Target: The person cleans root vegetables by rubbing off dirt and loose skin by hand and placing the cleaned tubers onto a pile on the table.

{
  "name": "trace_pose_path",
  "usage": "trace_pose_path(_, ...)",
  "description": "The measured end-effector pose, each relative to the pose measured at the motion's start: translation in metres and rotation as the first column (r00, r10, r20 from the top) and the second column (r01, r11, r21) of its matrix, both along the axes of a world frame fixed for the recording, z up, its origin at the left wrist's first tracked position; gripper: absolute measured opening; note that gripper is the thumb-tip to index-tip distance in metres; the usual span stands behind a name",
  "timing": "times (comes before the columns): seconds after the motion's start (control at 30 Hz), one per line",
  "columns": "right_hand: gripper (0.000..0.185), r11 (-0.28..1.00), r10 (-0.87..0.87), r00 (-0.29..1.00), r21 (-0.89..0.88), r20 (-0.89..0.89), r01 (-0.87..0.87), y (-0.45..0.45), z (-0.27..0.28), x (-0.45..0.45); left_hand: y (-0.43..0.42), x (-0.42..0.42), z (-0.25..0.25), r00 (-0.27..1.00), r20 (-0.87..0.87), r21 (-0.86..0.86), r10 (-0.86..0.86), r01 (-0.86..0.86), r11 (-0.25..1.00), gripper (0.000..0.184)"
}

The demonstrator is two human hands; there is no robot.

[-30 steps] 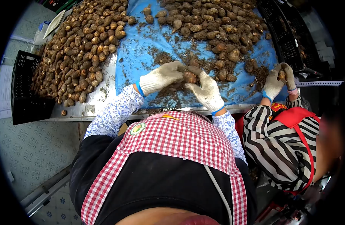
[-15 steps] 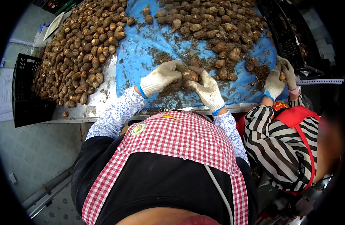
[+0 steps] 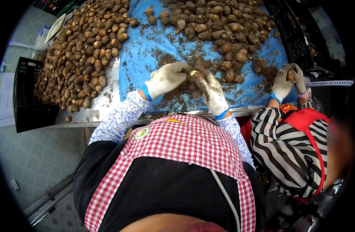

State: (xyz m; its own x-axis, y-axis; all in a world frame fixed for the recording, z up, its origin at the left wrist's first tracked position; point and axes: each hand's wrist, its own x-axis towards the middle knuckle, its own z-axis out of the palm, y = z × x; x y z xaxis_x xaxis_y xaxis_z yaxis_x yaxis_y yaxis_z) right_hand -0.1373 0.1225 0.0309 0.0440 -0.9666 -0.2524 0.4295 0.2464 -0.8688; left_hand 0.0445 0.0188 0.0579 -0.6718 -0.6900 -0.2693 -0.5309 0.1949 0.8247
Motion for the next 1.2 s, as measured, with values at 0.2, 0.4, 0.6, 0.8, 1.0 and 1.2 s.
trace_pose_path(0.2,0.054,0.997,-0.001,0.946,-0.068,-0.325,-0.022,0.001,0.003,0.003,0.000,0.001,0.009,0.985,-0.170,0.211,-0.040,0.076,0.975,0.037)
trace_pose_path(0.4,0.053,0.980,0.062,0.842,-0.128,-0.536,-0.154,0.000,0.021,0.005,0.007,0.003,0.020,0.903,-0.405,0.240,-0.146,0.259,0.935,0.033)
trace_pose_path(0.6,0.050,0.999,0.039,0.997,-0.038,0.068,-0.037,0.002,0.016,0.002,0.011,0.011,-0.005,0.851,-0.504,0.500,0.147,0.148,0.853,0.020)
trace_pose_path(0.8,0.053,0.995,-0.003,0.982,-0.101,-0.188,-0.016,0.008,0.012,-0.006,0.009,0.006,-0.020,0.844,-0.493,0.601,0.209,0.157,0.784,0.021)
trace_pose_path(1.0,0.059,0.953,-0.095,0.412,-0.202,-0.906,-0.225,0.000,0.017,-0.003,0.011,0.001,-0.013,0.854,-0.516,0.291,-0.059,0.240,0.926,0.043)
trace_pose_path(1.2,0.053,0.958,-0.115,0.895,-0.287,-0.431,-0.015,-0.001,0.016,-0.004,0.008,0.002,-0.016,0.880,-0.406,0.752,0.246,0.169,0.637,0.031)
